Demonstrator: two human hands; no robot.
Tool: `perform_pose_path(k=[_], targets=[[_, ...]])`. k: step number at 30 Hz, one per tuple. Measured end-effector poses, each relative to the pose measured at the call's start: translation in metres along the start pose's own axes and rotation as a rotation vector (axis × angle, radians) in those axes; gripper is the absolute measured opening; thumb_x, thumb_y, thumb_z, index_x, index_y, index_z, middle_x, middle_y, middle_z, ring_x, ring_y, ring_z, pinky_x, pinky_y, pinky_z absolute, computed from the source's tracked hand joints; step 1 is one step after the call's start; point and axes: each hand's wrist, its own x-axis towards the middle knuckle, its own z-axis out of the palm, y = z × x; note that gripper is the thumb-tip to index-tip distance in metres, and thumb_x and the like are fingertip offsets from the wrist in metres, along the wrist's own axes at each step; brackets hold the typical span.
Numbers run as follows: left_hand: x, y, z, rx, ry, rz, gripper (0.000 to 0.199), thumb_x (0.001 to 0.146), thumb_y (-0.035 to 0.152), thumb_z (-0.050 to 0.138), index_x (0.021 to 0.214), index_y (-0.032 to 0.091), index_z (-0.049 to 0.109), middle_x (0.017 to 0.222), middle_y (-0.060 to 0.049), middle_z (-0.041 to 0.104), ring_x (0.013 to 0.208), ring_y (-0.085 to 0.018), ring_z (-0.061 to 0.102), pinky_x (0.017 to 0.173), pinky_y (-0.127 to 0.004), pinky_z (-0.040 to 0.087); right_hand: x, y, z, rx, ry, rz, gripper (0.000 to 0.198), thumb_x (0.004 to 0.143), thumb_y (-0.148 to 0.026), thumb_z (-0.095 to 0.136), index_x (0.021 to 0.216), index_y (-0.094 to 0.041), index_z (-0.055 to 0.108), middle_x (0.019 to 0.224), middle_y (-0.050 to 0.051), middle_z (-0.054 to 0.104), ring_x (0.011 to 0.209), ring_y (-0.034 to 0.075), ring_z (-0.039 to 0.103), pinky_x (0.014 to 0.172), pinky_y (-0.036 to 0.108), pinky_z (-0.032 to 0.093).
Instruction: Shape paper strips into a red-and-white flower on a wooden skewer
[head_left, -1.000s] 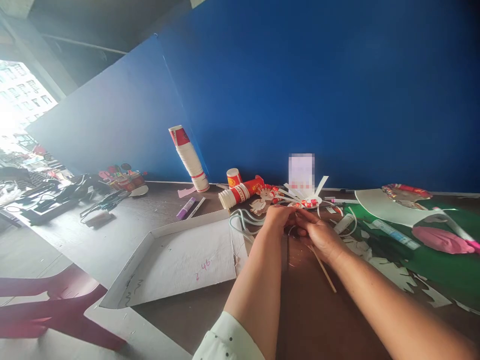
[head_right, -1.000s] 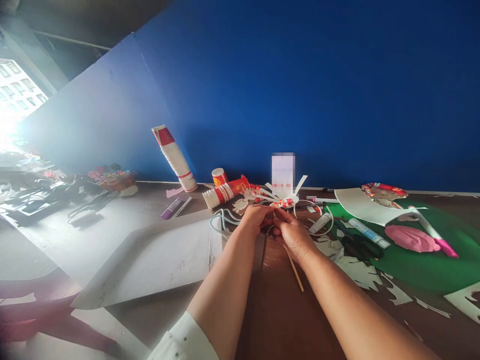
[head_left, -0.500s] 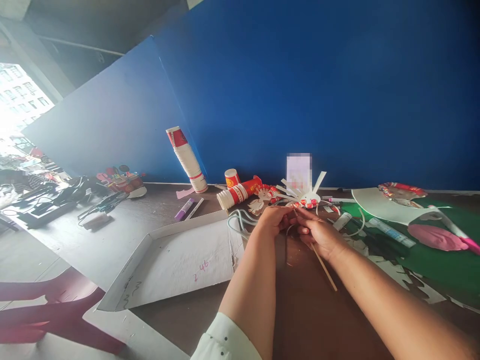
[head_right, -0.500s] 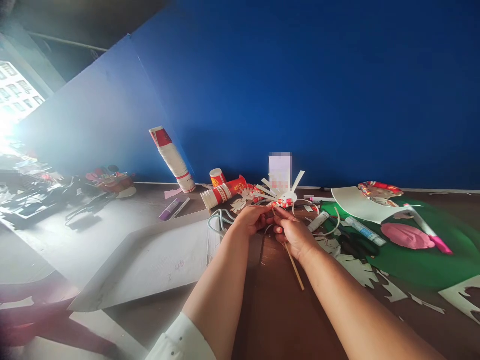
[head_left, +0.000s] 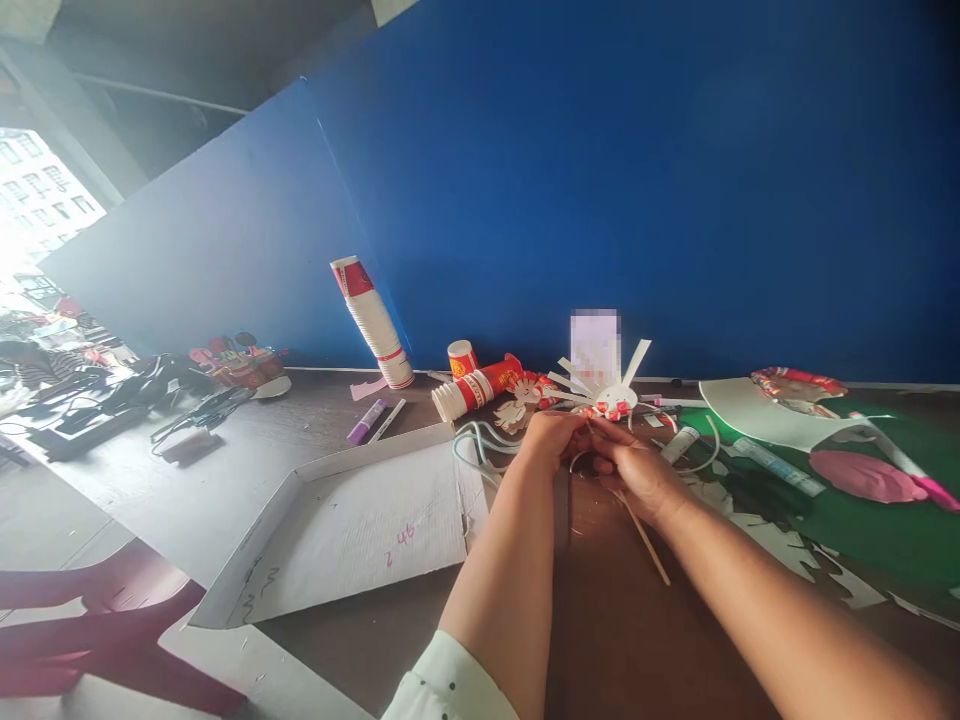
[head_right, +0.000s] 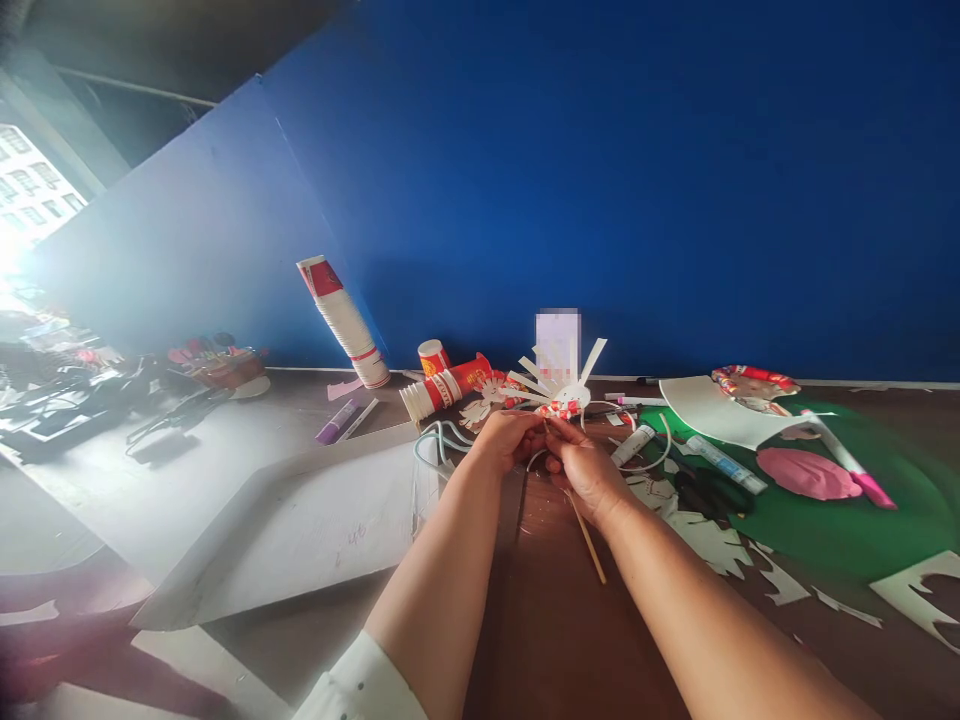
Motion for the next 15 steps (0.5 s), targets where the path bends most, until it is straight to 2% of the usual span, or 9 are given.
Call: perform_pose_path(k=[5, 10, 15], targets=[[0.0034, -0.0024, 0.0008, -0.008, 0.037, 0.029, 0.014, 0.068, 0.012, 0.067, 0.056, 0.013, 0.061, 0.055, -0.001, 0.056, 0.051, -0.011, 0.053, 0.056, -0.025, 0.047, 0.0008, 0.0024, 0.0015, 0.011, -0.012, -0.014, 0.045, 0.063, -0.018, 0.066, 0.108, -0.024, 0.065, 0.055, -0.006, 0.048, 0.042, 0.005, 0.033, 0.035, 0.016, 0.016], [0.0048, -0.0026, 0.0009, 0.024, 0.073, 0.032, 0.017, 0.068, 0.015, 0.068, 0.053, 0.014, 0.059, 0.050, 0.000, 0.052, 0.048, -0.010, 0.049, 0.051, -0.024, 0.043, -0.0004, 0.0007, 0.0048, 0.032, -0.020, -0.007, 0.045, 0.062, -0.017, 0.064, 0.106, -0.025, 0.064, 0.055, -0.006, 0.049, 0.041, 0.006, 0.032, 0.035, 0.016, 0.013], [0.0085, -0.0049, 0.0015, -0.041, 0.075, 0.027, 0.017, 0.064, 0.010, 0.070, 0.052, 0.014, 0.059, 0.049, 0.001, 0.051, 0.047, -0.009, 0.049, 0.050, -0.022, 0.043, -0.0005, 0.0031, 0.0036, -0.033, -0.039, -0.080, 0.040, 0.065, -0.020, 0.064, 0.104, -0.027, 0.065, 0.055, -0.006, 0.050, 0.041, 0.007, 0.033, 0.035, 0.017, 0.016]])
